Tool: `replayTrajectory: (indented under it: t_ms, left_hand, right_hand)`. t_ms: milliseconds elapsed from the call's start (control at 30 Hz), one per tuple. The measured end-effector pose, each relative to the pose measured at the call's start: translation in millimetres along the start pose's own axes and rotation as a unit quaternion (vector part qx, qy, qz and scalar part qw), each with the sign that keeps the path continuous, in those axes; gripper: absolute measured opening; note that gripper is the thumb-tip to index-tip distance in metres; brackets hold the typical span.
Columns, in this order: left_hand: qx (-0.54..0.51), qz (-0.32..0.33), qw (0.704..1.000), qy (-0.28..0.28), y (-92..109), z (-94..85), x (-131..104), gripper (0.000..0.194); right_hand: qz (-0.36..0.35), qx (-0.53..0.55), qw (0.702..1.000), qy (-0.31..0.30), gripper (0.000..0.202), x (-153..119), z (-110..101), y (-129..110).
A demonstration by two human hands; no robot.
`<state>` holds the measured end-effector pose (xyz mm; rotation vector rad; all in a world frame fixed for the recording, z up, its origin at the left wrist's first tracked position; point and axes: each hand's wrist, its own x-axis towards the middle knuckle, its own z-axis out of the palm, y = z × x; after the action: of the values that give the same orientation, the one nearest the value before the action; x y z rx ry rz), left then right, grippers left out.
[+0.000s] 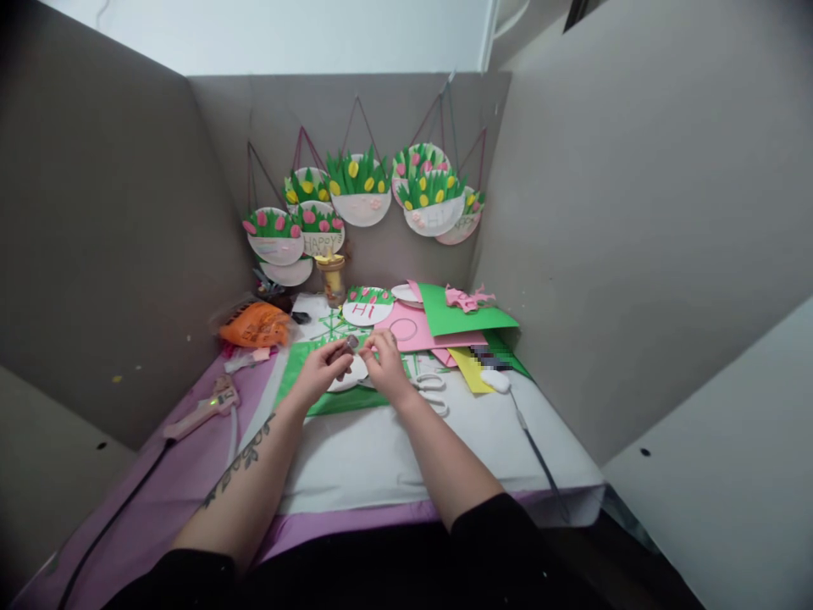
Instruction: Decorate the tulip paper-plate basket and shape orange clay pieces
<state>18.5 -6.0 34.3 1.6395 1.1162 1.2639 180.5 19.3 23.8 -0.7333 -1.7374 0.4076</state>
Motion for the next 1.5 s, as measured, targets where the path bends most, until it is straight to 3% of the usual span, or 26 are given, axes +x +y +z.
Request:
replayTrajectory:
  t_ms: [133, 200, 300, 400, 567, 700, 900, 1067, 1267, 1400, 1500]
  left_hand:
    - [0.121, 0.097, 0.988, 0.028, -2, 4.5, 0, 0.039]
    - [0.152, 0.114, 0.981, 0.036, -3, 6.0, 0, 0.041]
    - [0.088, 0.038, 0.995, 0.029, -4, 4.8, 0, 0.057]
    - [-0.038, -0.045, 0.998, -0.027, -5, 2.4, -1, 0.059]
    - [-0.142, -0.061, 0.988, -0.004, -1, 7.6, -3, 0.052]
    - [-0.112, -0.046, 0.993, 0.005, 2, 10.6, -3, 0.05]
    - [-0.011, 0.018, 0.997, 0.076, -6, 5.3, 0, 0.049]
    - [0.04, 0.109, 0.992, 0.048, -7, 5.2, -1, 0.051]
    - [0.047, 0.033, 0.998, -0.002, 2, 4.9, -4, 0.059]
    - [0.074, 0.061, 0.995, -0.002, 10, 8.4, -6, 0.047]
    - [0.087, 0.068, 0.994, 0.018, 8, 8.8, -4, 0.043]
  right_hand:
    - [0.01, -0.002, 1.0, -0.007, 0.008, 1, 0, 1]
    - [0.018, -0.005, 1.0, -0.001, 0.011, 1, -1, -1]
    - [0.037, 0.021, 0.999, 0.007, 0.013, 1, -2, -2]
    - [0.05, 0.051, 0.997, -0.003, 0.013, 2, -3, -1]
    - [0.061, -0.016, 0.997, 0.034, 0.016, 2, 4, 2]
    - [0.052, -0.048, 0.995, 0.072, 0.016, -1, 9, -2]
    - [0.054, 0.043, 0.996, 0.055, 0.011, -1, 3, -10]
    - [0.082, 0.032, 0.994, 0.058, 0.01, 0, 3, -5]
    - [0.058, 0.029, 0.996, 0.057, 0.01, 0, 4, -1]
    - [0.035, -0.054, 0.995, 0.071, 0.012, -1, 6, -3]
    - [0.035, -0.05, 0.995, 0.079, 0.012, -1, 6, -4]
